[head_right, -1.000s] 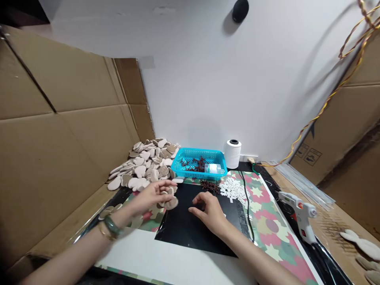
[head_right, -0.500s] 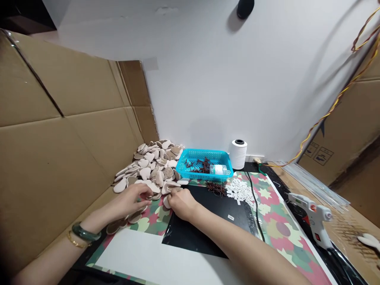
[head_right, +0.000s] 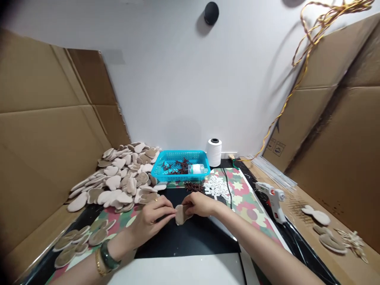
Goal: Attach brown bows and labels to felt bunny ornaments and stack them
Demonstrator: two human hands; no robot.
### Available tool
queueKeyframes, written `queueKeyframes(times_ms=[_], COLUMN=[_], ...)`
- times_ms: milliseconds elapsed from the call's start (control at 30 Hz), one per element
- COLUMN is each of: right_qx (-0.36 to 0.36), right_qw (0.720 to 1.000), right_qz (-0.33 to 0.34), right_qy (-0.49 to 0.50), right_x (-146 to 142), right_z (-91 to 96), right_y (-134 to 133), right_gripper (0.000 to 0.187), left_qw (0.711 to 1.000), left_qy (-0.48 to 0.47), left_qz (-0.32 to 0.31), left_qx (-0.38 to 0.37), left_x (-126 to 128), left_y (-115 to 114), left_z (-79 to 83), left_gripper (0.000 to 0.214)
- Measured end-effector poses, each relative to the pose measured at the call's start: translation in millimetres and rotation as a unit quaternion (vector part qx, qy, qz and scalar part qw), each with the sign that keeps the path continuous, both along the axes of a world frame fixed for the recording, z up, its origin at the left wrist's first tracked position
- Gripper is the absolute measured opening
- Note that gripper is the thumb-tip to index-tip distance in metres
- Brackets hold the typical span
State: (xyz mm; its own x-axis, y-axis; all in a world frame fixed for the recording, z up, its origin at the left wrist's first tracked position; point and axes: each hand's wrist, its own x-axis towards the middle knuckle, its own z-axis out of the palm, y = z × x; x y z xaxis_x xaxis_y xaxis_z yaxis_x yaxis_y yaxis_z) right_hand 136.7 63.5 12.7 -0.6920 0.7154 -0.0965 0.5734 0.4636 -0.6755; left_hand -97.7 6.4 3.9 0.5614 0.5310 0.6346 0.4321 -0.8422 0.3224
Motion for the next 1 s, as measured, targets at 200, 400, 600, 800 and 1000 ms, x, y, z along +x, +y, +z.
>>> queueKeyframes(times_ms=[200, 400, 600, 800, 1000], right_qx=[0.205, 0.314, 0.386, 0.413, 0.362], right_qw=[0.965, 0.944, 0.910, 0.895, 0.922], right_qz=[-0.162, -0.081, -0.016, -0.078, -0.082], right_qy=[0.032, -0.053, -0.151, -0.150, -0.114], right_x=[41.8, 77.3, 99.0, 108.4, 101.5], right_z=[-27.1, -32.8, -24.4, -15.7, -11.6], right_y=[-34.6, -54.7, -41.5, -32.3, -44.7], right_gripper=[0.014, 0.024, 0.043, 0.039, 0.021], left_qw=[0.998, 0.998, 0.997, 0.997, 0.997], left_qy=[0.038, 0.015, 0.008, 0.009, 0.018], left_qz=[-0.027, -0.016, -0.021, -0.028, -0.028], left_qx=[-0.033, -0.064, -0.067, -0.075, -0.074], left_x=[23.4, 23.3, 22.0, 23.0, 23.6], left_y=[22.1, 20.7, 18.6, 19.5, 18.2], left_z=[-32.4, -34.7, -33.5, -31.6, -34.0], left_gripper=[0.017, 0.018, 0.020, 0.021, 0.019])
